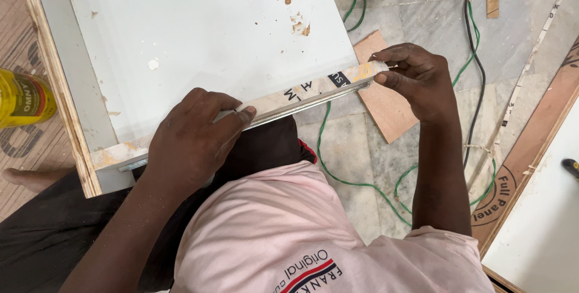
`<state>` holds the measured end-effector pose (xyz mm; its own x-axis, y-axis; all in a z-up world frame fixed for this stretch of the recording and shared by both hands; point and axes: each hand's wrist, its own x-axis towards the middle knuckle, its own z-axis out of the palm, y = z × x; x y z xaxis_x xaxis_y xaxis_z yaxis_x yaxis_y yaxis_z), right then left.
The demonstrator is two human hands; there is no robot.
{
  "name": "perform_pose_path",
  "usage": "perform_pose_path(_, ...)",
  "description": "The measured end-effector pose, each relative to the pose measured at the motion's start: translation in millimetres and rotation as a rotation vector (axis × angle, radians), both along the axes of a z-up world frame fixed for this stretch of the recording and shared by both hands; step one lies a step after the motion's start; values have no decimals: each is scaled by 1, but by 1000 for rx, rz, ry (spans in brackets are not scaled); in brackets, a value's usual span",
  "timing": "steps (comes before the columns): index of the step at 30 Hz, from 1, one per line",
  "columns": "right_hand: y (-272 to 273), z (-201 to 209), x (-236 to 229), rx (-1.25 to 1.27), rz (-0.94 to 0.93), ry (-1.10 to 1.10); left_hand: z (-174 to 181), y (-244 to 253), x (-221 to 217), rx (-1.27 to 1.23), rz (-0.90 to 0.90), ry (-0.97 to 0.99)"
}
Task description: The person sits on the floor and applies glue to the edges of a white drawer unit. They then attach a wooden trim piece to the glued edge, pressing it firmly into place. Finally, they apply masking tape along the seam to secure the trim while the glue sets.
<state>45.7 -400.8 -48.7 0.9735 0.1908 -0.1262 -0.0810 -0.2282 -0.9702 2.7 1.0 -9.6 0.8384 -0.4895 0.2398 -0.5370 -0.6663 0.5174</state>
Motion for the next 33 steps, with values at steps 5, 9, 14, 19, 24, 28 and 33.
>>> perform_pose_path(5,-3,0,2,3,23,26,-1,1,2,-13,-20,-1)
perform_pose_path(9,15,18,1,-254,41,-118,1,3,2,-4,-29,34)
perform_pose_path(14,78,49,-38,-921,86,-762,2,3,3,3,-40,58)
perform_pose_path(19,163,30,-69,-885,265,-927,1,2,3,-52,-22,41)
perform_pose_path(24,163,28,-65,-909,197,-899,2,1,3,-30,-15,28)
perform_pose_path(28,147,24,-65,-945,130,-869,2,2,2,-35,-23,33)
perform_pose_path(33,130,18,-62,-1018,33,-871,2,1,2,-54,-5,30)
